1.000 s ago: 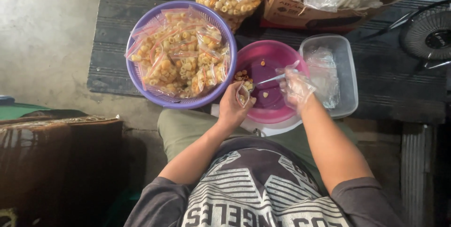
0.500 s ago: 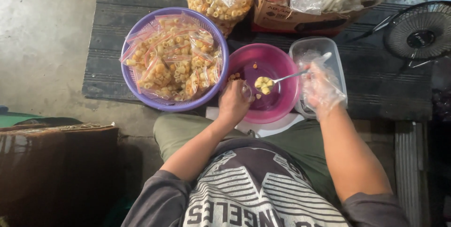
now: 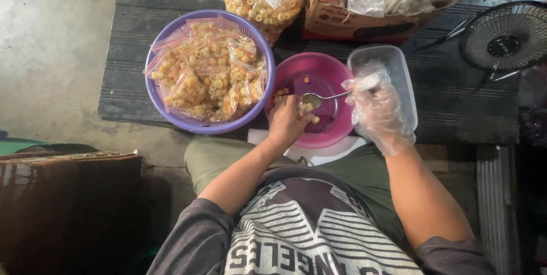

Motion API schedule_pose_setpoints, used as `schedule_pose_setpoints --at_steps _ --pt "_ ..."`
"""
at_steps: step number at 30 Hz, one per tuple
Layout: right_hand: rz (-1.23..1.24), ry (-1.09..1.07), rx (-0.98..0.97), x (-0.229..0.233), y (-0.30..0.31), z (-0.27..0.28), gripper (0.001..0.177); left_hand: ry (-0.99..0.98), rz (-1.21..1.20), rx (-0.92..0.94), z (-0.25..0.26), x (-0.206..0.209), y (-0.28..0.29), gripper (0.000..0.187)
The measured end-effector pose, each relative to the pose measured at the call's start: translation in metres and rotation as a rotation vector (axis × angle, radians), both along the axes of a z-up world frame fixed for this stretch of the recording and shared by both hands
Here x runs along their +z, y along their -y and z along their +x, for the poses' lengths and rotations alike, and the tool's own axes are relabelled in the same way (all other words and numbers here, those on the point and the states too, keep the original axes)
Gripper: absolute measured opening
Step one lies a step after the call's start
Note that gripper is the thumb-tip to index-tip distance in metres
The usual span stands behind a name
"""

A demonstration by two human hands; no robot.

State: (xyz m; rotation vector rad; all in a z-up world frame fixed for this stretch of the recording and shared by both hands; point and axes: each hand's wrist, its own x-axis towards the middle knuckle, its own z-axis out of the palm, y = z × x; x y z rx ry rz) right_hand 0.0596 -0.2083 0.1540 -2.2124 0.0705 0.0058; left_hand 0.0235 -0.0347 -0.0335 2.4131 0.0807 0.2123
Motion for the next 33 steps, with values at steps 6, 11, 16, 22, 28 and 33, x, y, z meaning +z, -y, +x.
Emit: schedule_pose_setpoints --at_steps 6,11,16,22,28,33 --pt "0.198 -0.073 -0.451 -0.039 0.015 0.016 0.015 -0.11 -0.233 0.028 0.005 0.002 -0.005 0.065" --pt "0.585 0.081 -0.432 -0.117 0.013 0.015 0.012 -0.118 -0.752 0.112 -0.017 0.058 -0.022 0.065" --pt "0.521 -0.035 -0.464 -0.131 -0.021 0.017 0.021 -0.147 -0.989 0.139 -0.038 0.053 -0.04 0.066" --pt "0.193 -0.218 -0.308 -0.116 -0.049 0.015 0.037 -0.137 -1.07 0.141 -0.041 0.043 -0.044 0.064" --pt "0.511 -0.427 -0.107 -0.098 -0.028 0.011 0.029 -0.163 -0.981 0.138 -0.04 0.039 -0.042 0.061" --pt "0.657 -0.394 -0.003 -0.11 0.004 0.017 0.023 -0.144 -0.997 0.091 -0.039 0.048 -0.046 0.062"
